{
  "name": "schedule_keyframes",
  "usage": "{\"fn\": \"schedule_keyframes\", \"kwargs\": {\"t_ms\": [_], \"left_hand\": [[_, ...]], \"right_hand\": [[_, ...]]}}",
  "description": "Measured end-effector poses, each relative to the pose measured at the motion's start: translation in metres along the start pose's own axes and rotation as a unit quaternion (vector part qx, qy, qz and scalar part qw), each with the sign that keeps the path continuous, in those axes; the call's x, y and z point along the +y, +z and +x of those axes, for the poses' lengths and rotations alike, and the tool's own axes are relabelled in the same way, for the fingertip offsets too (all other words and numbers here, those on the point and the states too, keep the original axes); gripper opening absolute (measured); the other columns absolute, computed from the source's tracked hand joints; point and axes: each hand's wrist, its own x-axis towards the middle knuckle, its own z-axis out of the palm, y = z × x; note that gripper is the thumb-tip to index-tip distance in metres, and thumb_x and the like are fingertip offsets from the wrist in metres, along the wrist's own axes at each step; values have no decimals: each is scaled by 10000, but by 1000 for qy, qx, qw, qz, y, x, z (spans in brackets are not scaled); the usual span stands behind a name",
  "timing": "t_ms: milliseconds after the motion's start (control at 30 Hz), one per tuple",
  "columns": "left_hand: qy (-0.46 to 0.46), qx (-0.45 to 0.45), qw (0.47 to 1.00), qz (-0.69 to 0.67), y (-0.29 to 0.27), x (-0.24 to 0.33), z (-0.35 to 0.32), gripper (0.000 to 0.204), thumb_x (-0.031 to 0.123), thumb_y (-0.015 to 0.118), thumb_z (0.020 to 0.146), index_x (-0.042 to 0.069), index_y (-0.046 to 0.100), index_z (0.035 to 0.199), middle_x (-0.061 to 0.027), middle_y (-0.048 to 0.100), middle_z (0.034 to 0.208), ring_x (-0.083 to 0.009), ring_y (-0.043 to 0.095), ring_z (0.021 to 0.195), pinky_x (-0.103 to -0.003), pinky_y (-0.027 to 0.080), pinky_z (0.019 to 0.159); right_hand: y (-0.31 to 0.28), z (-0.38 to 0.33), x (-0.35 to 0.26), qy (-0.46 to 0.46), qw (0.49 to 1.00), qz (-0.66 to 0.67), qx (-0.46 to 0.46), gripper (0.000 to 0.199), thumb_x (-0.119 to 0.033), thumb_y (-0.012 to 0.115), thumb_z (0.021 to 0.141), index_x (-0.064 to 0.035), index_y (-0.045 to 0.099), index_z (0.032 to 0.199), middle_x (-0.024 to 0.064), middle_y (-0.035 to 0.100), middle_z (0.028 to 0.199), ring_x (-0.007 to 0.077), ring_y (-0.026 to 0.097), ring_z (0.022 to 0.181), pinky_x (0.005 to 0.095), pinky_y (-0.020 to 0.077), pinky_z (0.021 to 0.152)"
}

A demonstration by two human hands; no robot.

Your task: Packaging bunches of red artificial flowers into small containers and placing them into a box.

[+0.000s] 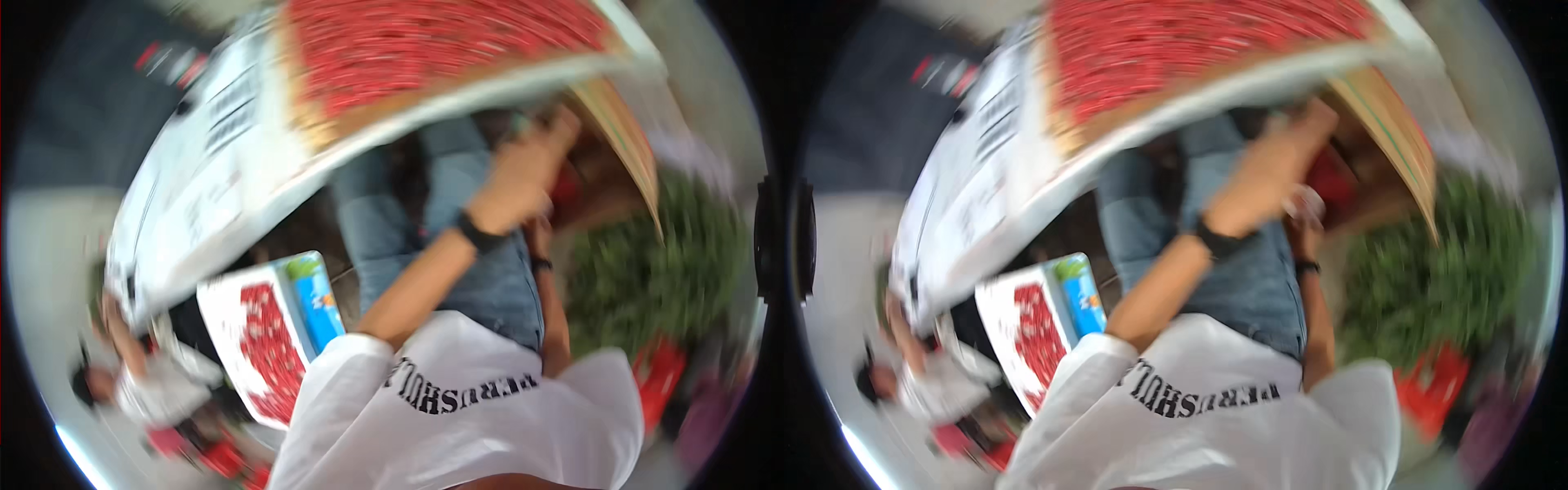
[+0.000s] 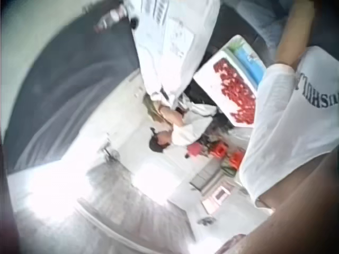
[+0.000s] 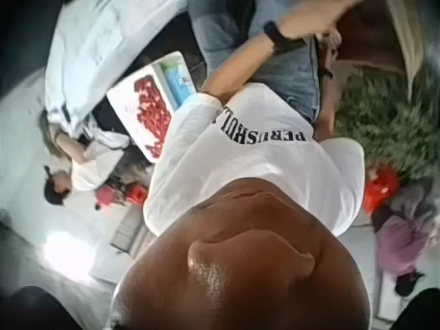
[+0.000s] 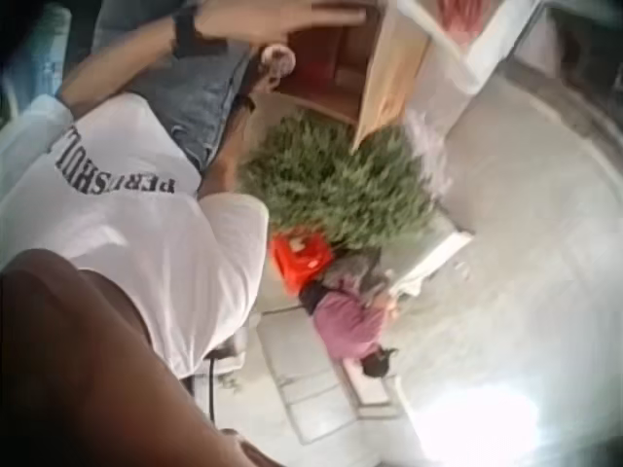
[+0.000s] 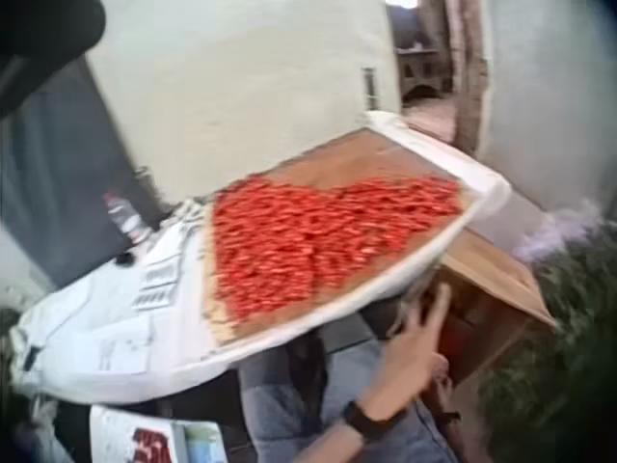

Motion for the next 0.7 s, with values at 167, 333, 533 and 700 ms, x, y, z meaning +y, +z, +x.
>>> {"fn": "schedule_keyframes", "kwargs": {"t_ms": [167,333,533,700], "left_hand": [[-113,-59,992,5,30,12,-1,338,374,698,900,49,787,877,-208,726,834,-344,723,735,-439,539,639],[-50,-118,992,12,40,30,1,356,204,719,845,43,709,1162,-233,622,1309,-309,722,758,-379,525,618],[-47,45,998,-17,7,39,-20,289,345,724,846,90,712,712,-85,600,817,-283,627,918,-407,514,698],[-101,219,939,-247,-90,19,-72,200,246,752,912,50,788,932,-109,722,914,-252,682,937,-369,557,776]], "right_hand": [[-2,5,19,416,744,523,16,395,-197,739,915,-37,602,1249,181,688,1087,346,691,918,418,588,808],[14,1,25,490,682,543,-17,369,-202,723,928,-25,611,1232,168,688,1082,328,685,916,421,583,806],[23,2,34,490,664,562,-59,343,-208,705,943,-11,622,1211,152,687,1076,307,678,912,425,577,803],[32,-4,40,496,634,588,-73,325,-212,689,955,1,632,1193,139,686,1071,289,673,910,428,572,801]]}}
